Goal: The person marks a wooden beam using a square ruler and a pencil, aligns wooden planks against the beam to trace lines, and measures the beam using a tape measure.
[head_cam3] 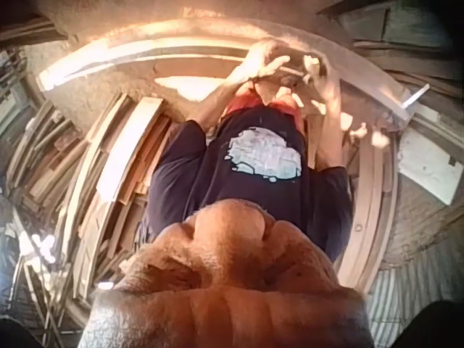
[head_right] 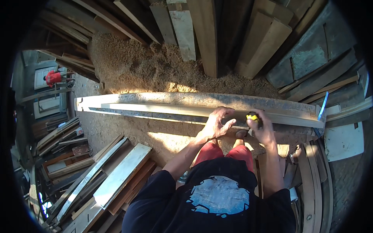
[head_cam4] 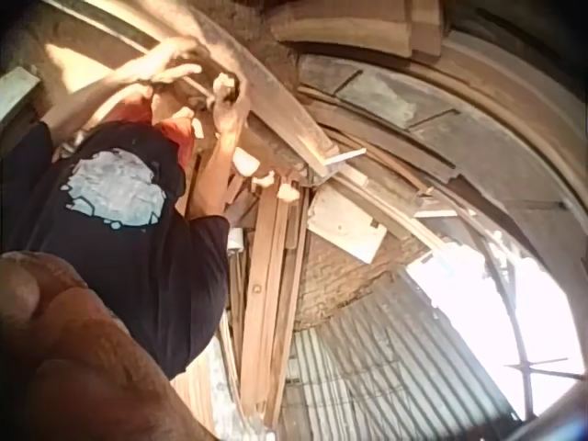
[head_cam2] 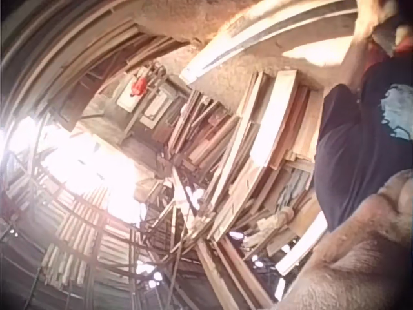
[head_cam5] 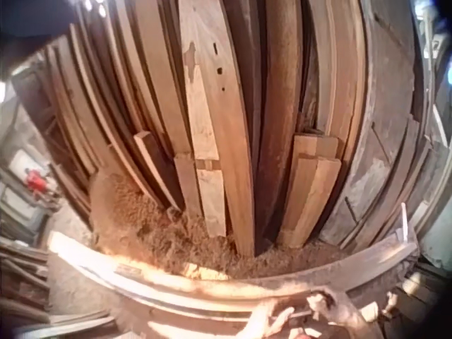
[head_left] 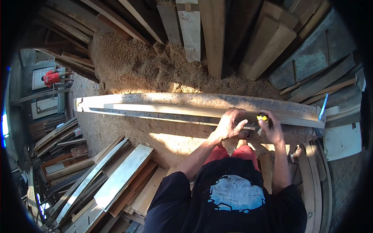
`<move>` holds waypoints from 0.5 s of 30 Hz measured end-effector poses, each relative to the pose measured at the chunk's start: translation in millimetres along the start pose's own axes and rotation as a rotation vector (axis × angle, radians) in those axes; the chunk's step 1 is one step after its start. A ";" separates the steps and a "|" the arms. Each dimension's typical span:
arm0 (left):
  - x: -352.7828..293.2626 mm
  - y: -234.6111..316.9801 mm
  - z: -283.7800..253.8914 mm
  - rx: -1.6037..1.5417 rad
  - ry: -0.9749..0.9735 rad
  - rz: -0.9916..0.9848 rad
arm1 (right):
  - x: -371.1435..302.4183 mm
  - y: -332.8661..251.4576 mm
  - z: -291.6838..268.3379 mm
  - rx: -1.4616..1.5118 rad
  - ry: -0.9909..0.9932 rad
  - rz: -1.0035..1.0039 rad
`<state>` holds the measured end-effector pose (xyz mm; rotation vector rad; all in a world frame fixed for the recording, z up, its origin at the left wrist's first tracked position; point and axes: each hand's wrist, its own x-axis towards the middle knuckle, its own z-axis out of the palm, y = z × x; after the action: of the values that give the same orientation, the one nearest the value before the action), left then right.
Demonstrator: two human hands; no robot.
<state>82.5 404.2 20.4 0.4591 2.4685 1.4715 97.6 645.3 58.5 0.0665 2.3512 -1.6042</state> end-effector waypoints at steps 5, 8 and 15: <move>-61.0 -24.5 -21.8 -0.771 -0.041 -0.413 | 3.9 -44.5 93.7 -0.025 -0.164 -0.069; -79.7 -44.0 -52.9 -1.055 -0.048 -0.478 | 7.8 -52.6 128.1 -0.096 -0.215 -0.119; -107.6 -73.1 -97.9 -1.012 -0.054 -0.440 | 13.1 -91.9 172.0 -0.231 -0.341 -0.110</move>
<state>136.6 251.4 5.8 -0.2268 1.3424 2.1346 103.4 451.2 80.4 -0.3619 2.2789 -1.2575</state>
